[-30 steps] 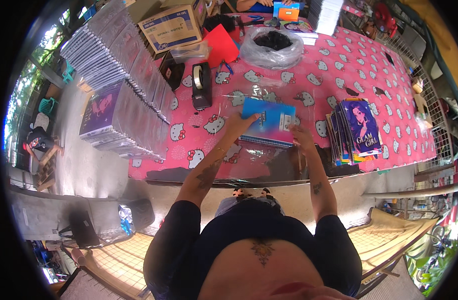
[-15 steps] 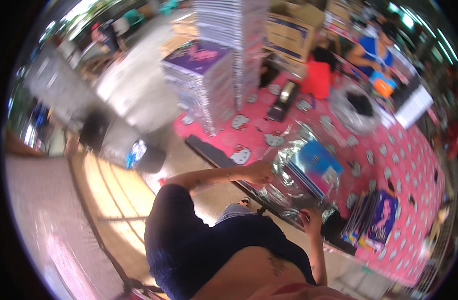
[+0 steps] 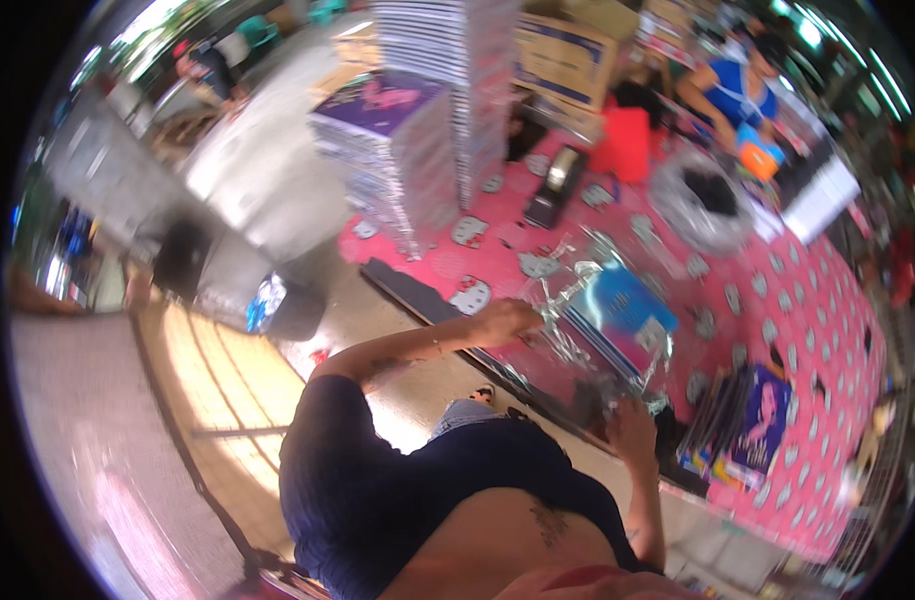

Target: The person takes stacks of notebooks, places them into plastic sleeves, and seals the sleeves with tape.

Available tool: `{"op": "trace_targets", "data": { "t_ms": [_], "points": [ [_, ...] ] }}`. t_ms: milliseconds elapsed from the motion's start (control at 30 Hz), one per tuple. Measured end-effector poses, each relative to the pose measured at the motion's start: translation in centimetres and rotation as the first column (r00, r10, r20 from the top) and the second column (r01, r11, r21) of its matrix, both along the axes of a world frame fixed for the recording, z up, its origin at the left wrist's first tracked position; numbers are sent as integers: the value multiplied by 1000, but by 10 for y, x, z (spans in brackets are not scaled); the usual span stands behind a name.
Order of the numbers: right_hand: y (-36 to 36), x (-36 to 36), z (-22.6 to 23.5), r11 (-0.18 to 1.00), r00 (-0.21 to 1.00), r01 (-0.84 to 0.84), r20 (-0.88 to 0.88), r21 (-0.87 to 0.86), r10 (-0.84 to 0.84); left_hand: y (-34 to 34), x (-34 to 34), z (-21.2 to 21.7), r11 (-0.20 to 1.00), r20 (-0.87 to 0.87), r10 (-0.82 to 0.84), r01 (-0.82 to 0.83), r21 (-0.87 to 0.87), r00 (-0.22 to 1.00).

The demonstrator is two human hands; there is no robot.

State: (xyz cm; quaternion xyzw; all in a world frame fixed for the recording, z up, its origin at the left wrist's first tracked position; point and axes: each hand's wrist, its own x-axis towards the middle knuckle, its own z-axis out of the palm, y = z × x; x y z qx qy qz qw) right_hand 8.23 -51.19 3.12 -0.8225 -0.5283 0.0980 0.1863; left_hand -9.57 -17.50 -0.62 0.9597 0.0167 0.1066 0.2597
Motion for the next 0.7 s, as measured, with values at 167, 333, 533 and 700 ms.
{"op": "trace_targets", "data": {
  "t_ms": [167, 333, 533, 700],
  "points": [
    [2, 41, 30, 942, 976, 156, -195, 298, -100, -23, 27, 49, 995, 126, 97, -100, 19, 987],
    [-13, 84, 33, 946, 852, 219, -519, 239, -66, 46, 65, 71, 951, 70, 162, -137, -276, 984],
    [5, 86, 9, 532, 316, 778, -940, 334, 129, 101, 103, 33, 632, -217, 152, -264, -728, 964],
    [8, 93, -29, 695, 373, 680, -926, 234, -53, 91, 126, 9, 354, -321, 91, -332, -874, 943]
  ]
}}
